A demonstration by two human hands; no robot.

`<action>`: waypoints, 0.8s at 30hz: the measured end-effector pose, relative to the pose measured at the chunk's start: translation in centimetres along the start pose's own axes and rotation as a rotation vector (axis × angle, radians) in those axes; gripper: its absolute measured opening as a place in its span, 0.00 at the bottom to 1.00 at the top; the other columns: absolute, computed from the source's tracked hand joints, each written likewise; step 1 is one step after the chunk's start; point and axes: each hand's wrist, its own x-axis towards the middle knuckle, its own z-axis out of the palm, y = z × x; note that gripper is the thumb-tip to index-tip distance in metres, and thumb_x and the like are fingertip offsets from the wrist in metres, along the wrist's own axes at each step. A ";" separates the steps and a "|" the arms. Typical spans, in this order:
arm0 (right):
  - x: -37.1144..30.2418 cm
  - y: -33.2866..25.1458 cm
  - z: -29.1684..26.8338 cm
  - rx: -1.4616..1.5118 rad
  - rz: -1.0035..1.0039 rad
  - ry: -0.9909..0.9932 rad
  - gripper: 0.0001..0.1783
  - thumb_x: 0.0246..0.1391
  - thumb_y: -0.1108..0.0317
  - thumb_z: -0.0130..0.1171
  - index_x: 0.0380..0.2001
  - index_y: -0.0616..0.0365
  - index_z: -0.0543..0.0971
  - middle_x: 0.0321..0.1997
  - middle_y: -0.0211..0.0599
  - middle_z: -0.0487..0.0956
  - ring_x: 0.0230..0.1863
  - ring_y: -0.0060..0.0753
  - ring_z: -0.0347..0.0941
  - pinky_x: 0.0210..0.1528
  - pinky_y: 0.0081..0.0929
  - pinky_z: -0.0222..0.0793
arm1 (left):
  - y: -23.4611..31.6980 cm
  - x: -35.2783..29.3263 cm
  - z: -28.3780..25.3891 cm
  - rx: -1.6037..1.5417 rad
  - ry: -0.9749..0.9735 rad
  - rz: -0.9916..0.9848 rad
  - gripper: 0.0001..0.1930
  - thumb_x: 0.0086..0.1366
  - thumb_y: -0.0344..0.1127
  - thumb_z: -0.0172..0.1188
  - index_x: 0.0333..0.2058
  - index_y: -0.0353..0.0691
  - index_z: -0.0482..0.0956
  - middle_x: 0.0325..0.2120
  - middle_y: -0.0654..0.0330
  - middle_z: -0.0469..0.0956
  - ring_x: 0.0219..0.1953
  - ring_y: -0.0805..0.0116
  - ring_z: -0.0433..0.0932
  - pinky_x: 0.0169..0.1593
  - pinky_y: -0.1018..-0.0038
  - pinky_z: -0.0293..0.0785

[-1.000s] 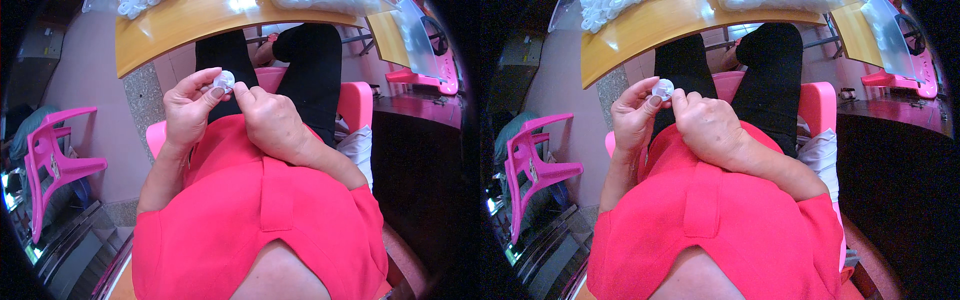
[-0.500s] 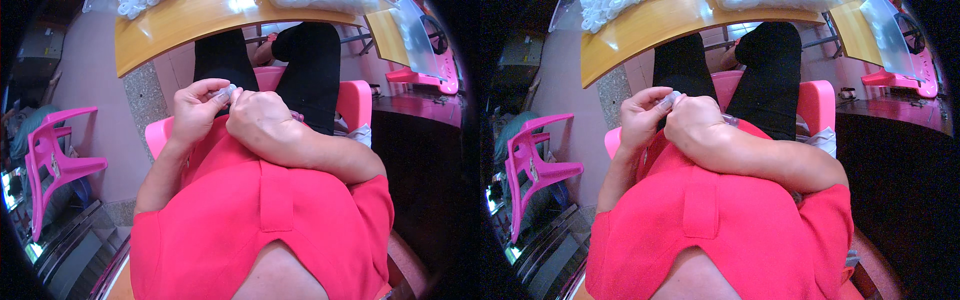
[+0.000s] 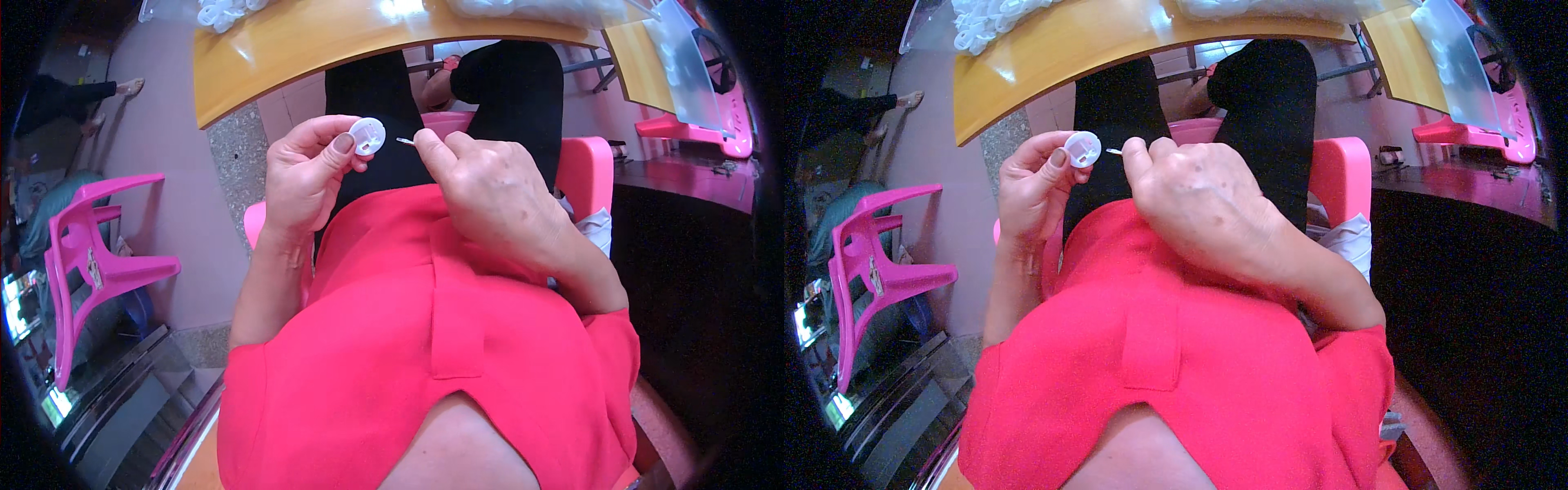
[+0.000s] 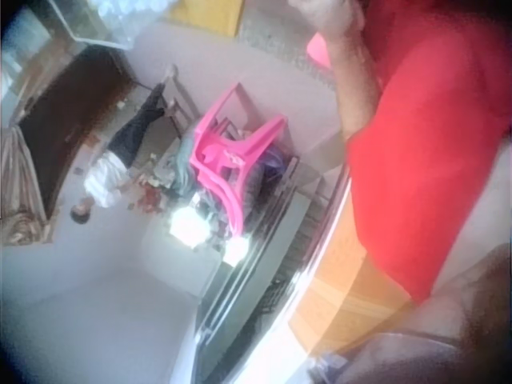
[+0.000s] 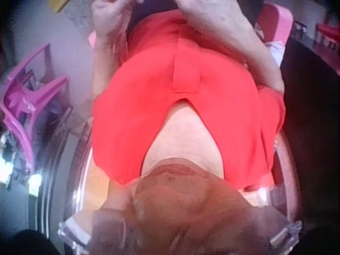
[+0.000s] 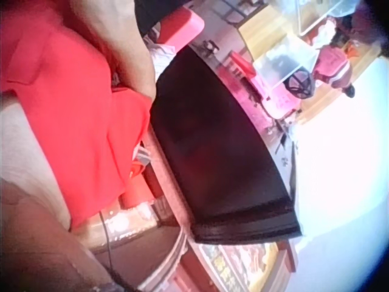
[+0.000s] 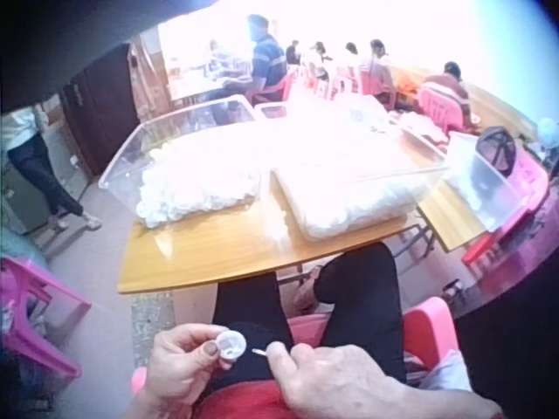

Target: Manually assembling small white plastic components by inserting pieces together.

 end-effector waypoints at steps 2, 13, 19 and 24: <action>0.0 -0.2 0.2 0.003 -0.018 0.019 0.19 0.41 0.78 0.56 0.41 0.67 0.71 0.24 0.42 0.74 0.26 0.41 0.75 0.26 0.30 0.72 | 0.0 -0.1 0.0 -0.010 -0.014 0.017 0.10 0.62 0.26 0.56 0.42 0.28 0.76 0.34 0.52 0.79 0.32 0.69 0.77 0.36 0.77 0.75; 1.2 -1.4 0.9 -0.145 -0.075 0.034 0.16 0.47 0.73 0.54 0.40 0.69 0.71 0.23 0.42 0.74 0.22 0.35 0.76 0.20 0.27 0.72 | -0.1 -0.1 0.6 0.054 0.017 -0.025 0.10 0.62 0.27 0.57 0.41 0.28 0.77 0.33 0.53 0.79 0.31 0.69 0.78 0.34 0.77 0.76; 1.3 -1.3 1.5 -0.189 -0.061 0.024 0.16 0.47 0.72 0.54 0.40 0.69 0.73 0.21 0.38 0.73 0.22 0.32 0.75 0.20 0.26 0.71 | -0.1 -0.1 0.6 0.072 0.008 -0.036 0.09 0.62 0.26 0.57 0.40 0.28 0.77 0.32 0.53 0.79 0.30 0.69 0.78 0.33 0.78 0.76; 1.3 -1.1 1.8 -0.297 -0.146 0.120 0.15 0.47 0.71 0.56 0.38 0.69 0.75 0.20 0.36 0.73 0.20 0.30 0.73 0.19 0.24 0.68 | -0.1 -0.1 0.7 0.089 0.005 -0.046 0.09 0.61 0.26 0.58 0.39 0.28 0.78 0.31 0.53 0.80 0.30 0.70 0.78 0.33 0.79 0.76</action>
